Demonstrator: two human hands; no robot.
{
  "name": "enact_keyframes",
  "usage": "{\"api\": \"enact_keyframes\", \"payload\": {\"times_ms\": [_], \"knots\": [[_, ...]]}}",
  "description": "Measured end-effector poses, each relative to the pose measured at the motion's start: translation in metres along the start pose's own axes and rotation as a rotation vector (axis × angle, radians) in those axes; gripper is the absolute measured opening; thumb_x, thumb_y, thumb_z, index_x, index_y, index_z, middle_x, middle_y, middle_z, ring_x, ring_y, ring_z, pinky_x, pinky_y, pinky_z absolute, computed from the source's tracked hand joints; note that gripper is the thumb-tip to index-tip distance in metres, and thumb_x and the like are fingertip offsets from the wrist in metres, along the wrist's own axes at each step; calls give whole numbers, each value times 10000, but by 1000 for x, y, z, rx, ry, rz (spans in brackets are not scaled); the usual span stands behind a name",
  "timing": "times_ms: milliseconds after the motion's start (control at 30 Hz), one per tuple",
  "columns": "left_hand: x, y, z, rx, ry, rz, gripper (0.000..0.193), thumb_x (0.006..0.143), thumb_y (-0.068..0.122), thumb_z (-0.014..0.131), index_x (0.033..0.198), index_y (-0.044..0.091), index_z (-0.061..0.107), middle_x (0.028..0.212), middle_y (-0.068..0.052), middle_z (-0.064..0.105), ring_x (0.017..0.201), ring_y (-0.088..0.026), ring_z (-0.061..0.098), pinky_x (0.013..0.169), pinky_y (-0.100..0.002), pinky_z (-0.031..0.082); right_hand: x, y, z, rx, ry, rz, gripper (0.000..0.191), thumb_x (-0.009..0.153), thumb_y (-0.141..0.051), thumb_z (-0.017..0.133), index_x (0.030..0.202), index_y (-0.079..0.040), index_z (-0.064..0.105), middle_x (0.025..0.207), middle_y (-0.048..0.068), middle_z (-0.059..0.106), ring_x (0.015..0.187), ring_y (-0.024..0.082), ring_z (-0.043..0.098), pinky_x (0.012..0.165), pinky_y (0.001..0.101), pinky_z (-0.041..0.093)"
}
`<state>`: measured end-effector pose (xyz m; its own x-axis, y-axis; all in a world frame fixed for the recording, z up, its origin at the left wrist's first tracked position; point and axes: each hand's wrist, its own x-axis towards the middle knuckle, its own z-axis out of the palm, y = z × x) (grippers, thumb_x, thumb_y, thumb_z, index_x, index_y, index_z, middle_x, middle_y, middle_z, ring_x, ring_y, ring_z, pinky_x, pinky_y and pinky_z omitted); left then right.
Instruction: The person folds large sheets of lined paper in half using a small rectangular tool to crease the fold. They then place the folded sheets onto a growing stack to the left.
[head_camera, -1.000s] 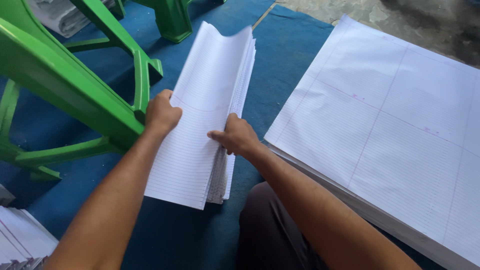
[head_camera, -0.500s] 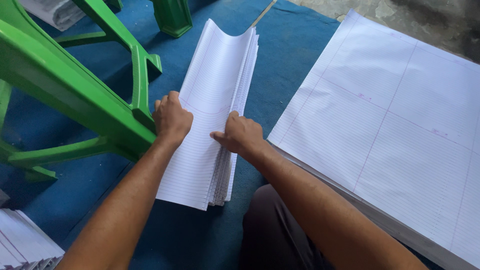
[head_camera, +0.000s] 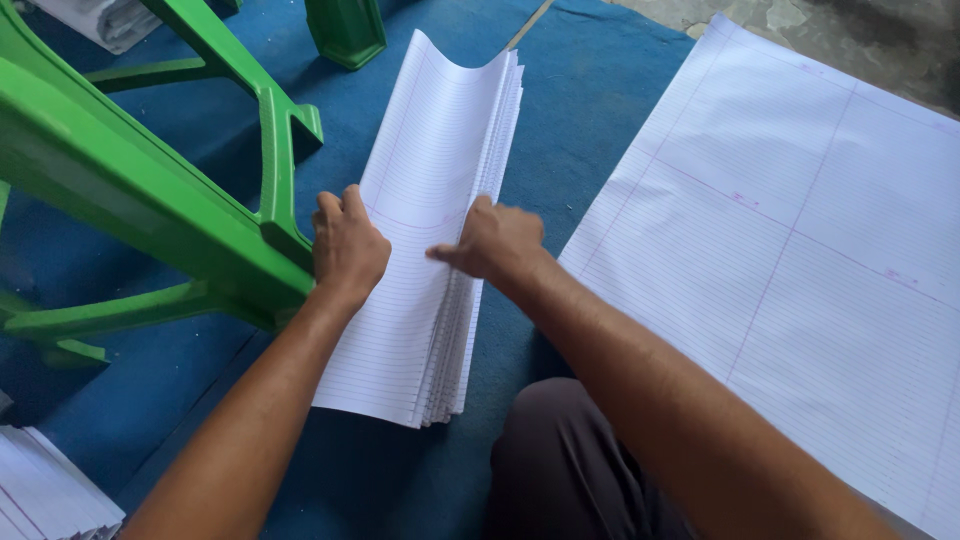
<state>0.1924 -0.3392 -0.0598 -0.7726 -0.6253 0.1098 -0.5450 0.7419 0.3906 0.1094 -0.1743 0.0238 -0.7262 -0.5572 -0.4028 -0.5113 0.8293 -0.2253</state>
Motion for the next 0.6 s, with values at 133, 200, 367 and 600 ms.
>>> {"api": "enact_keyframes", "payload": {"times_ms": [133, 200, 367, 600], "knots": [[6, -11, 4, -42, -4, 39, 581, 916, 96, 625, 1441, -38, 417, 1275, -260, 439, 1138, -435, 540, 920, -488, 540, 37, 6, -18, -142, 156, -163, 971, 793, -585, 762, 1485, -24, 373, 1486, 253, 381, 1330, 379, 440, 1025, 506, 446], [10, -16, 8, -48, 23, 75, 578, 913, 94, 637, 1438, -35, 432, 1282, -258, 441, 1128, -440, 540, 947, -494, 526, 63, 14, -24, -233, 172, -261, 1002, 801, -589, 747, 1534, -77, 293, 1609, 207, 217, 1469, 361, 245, 1143, 528, 307], [20, -21, 14, -53, 52, 112, 577, 909, 97, 633, 1432, -41, 432, 1327, -251, 441, 1190, -456, 517, 951, -508, 524, 123, 32, -20, -316, 125, -323, 985, 849, -652, 615, 1579, -122, 218, 1668, 116, 131, 1537, 277, 73, 1238, 472, 156], [54, 1, 13, -4, -109, -85, 720, 863, 143, 614, 1484, -46, 301, 1489, -264, 332, 1347, -461, 401, 1033, -552, 478, 167, 57, 7, -392, 83, -384, 952, 917, -729, 413, 1581, -84, 191, 1664, 168, 111, 1535, 331, 25, 1240, 452, 137]]}}
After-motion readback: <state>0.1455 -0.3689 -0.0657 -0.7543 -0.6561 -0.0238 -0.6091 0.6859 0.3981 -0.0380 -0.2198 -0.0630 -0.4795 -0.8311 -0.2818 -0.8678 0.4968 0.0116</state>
